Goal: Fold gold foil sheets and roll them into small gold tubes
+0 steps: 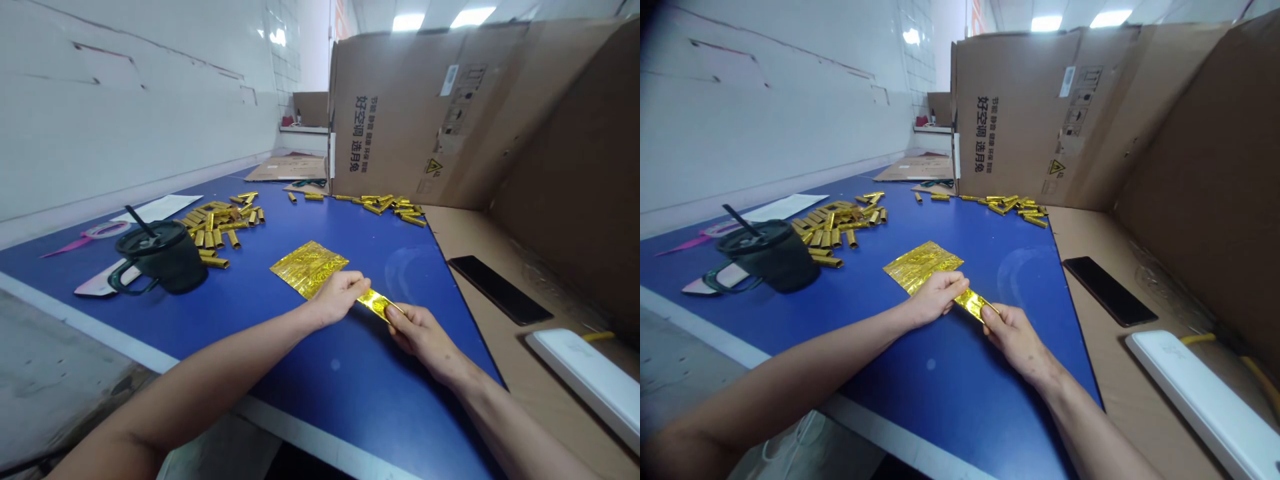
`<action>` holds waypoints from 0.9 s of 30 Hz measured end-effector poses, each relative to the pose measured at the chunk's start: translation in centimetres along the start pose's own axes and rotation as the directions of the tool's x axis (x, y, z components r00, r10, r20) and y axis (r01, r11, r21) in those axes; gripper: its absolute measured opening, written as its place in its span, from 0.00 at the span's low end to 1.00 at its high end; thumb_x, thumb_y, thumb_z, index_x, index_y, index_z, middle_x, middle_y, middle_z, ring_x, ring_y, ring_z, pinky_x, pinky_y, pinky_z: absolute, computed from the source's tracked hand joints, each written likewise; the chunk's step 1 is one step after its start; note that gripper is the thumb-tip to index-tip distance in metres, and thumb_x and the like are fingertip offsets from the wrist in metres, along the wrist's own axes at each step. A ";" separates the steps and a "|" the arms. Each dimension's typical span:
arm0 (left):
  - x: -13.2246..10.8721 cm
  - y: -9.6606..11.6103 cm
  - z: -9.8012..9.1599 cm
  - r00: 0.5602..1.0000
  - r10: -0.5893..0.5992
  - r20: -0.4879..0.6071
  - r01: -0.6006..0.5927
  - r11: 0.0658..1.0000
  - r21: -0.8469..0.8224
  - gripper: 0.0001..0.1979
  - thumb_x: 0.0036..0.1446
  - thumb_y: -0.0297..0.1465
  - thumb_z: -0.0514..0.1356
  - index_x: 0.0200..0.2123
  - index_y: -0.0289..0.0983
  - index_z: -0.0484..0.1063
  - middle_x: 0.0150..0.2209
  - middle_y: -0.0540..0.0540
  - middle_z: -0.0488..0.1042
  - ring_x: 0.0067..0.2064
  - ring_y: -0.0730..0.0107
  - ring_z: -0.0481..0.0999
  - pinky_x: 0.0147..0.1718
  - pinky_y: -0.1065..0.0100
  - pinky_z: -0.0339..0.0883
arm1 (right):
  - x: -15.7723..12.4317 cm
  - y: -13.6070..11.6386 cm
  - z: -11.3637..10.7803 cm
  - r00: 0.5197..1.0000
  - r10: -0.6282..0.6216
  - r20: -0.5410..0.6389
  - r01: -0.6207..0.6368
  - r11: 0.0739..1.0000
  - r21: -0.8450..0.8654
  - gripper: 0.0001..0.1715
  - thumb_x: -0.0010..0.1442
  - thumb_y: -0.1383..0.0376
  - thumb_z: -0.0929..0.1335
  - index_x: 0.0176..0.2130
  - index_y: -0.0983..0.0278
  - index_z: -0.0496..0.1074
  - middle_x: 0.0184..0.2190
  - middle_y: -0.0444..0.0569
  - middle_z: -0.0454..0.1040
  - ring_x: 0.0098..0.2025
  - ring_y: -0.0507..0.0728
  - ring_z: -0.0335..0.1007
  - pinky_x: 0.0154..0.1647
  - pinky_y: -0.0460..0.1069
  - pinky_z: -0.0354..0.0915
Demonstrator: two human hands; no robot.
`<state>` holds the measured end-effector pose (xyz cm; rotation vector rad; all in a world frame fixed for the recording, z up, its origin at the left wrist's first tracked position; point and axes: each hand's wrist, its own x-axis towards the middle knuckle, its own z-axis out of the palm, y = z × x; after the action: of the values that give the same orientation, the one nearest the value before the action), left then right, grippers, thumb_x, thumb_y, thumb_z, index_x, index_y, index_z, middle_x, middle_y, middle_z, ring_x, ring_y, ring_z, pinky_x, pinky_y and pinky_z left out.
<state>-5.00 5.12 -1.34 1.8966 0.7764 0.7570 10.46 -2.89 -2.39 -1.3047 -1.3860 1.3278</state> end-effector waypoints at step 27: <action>-0.8 0.2 3.0 0.981 -0.191 0.017 0.174 0.846 -0.504 0.19 0.46 0.43 0.59 0.19 0.35 0.58 0.12 0.59 0.54 0.12 0.85 0.50 0.10 0.77 0.47 | -0.1 -0.1 1.6 0.984 -0.126 -0.130 0.116 0.990 -0.085 0.26 0.54 0.45 0.57 0.20 0.63 0.55 0.14 0.37 0.49 0.16 0.46 0.40 0.15 0.44 0.41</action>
<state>-3.14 2.88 -2.43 1.3206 0.6858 0.7827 8.94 -3.23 -2.48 -1.3141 -1.4110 1.0947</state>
